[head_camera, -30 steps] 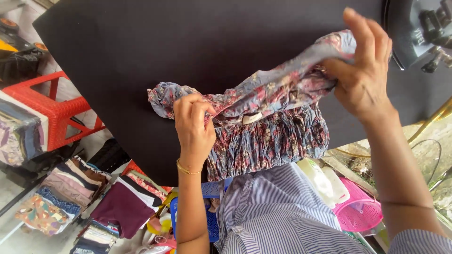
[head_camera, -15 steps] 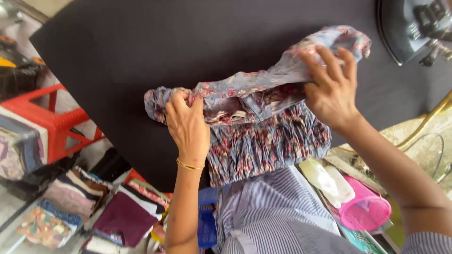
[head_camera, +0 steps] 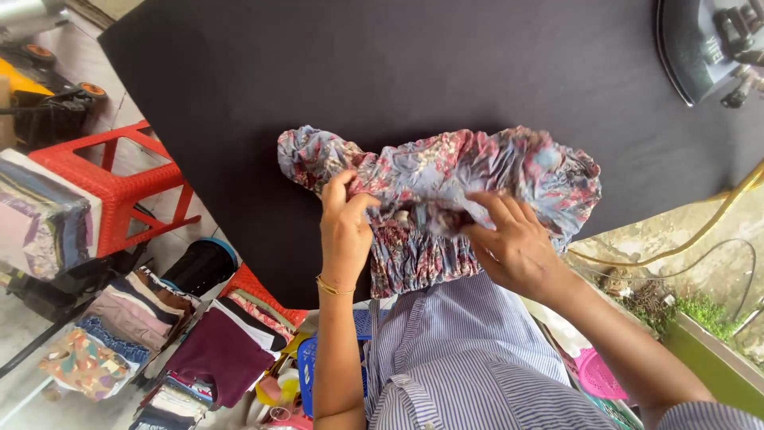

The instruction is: The person irons a floral-patterned dress on a black ironing board. They smooth the fabric with their hands, use a steam iron to press the garment, and repeatedly reposition the dress to iron different sections.

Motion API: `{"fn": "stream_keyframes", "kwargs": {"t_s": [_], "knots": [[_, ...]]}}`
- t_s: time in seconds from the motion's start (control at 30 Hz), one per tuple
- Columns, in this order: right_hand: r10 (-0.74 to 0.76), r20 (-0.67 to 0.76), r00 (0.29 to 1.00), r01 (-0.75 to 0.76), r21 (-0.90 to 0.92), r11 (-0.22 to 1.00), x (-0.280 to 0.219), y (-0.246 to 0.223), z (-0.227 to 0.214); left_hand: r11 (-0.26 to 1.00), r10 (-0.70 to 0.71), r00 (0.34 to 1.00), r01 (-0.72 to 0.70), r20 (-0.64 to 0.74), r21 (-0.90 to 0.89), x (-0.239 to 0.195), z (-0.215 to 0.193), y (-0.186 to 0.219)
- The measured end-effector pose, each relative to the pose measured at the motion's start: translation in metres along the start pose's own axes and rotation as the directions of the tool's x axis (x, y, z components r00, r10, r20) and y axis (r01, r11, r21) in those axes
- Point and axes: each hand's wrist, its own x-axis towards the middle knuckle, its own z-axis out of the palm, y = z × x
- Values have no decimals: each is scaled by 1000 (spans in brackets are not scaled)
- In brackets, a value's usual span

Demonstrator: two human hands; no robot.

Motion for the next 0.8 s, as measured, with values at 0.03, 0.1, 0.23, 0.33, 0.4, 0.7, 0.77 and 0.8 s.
{"fn": "stream_keyframes", "kwargs": {"t_s": [0.03, 0.1, 0.23, 0.33, 0.4, 0.7, 0.77, 0.8], "knots": [[-6, -4, 1000, 6, -2, 1000, 16, -10, -3, 1000, 2, 1000, -2, -7, 2, -5, 0, 4], [-114, -152, 982, 123, 48, 991, 50, -31, -12, 996, 92, 996, -92, -20, -12, -9, -2, 14], [-262, -18, 965, 262, 125, 957, 136, -71, -7, 979, 197, 973, -190, -121, 68, -34, -14, 23], [-328, 201, 923, 271, 266, 925, 163, -101, -21, 985, 168, 900, -142, -403, 94, -49, -36, 44], [-338, 1, 941, 320, 324, 890, 169, -122, -42, 999, -18, 812, -14, -584, -50, -56, -40, 51], [-55, -229, 972, 195, 653, 731, 137, -171, -129, 874, -181, 877, -65, -446, -482, -99, 14, 102], [69, -194, 979, 100, 741, 664, 115, -174, -147, 856, -163, 872, -108, -462, -506, -91, 17, 111], [184, -134, 974, 6, 824, 567, 104, -175, -155, 840, -158, 865, -137, -477, -526, -87, 18, 115]]}}
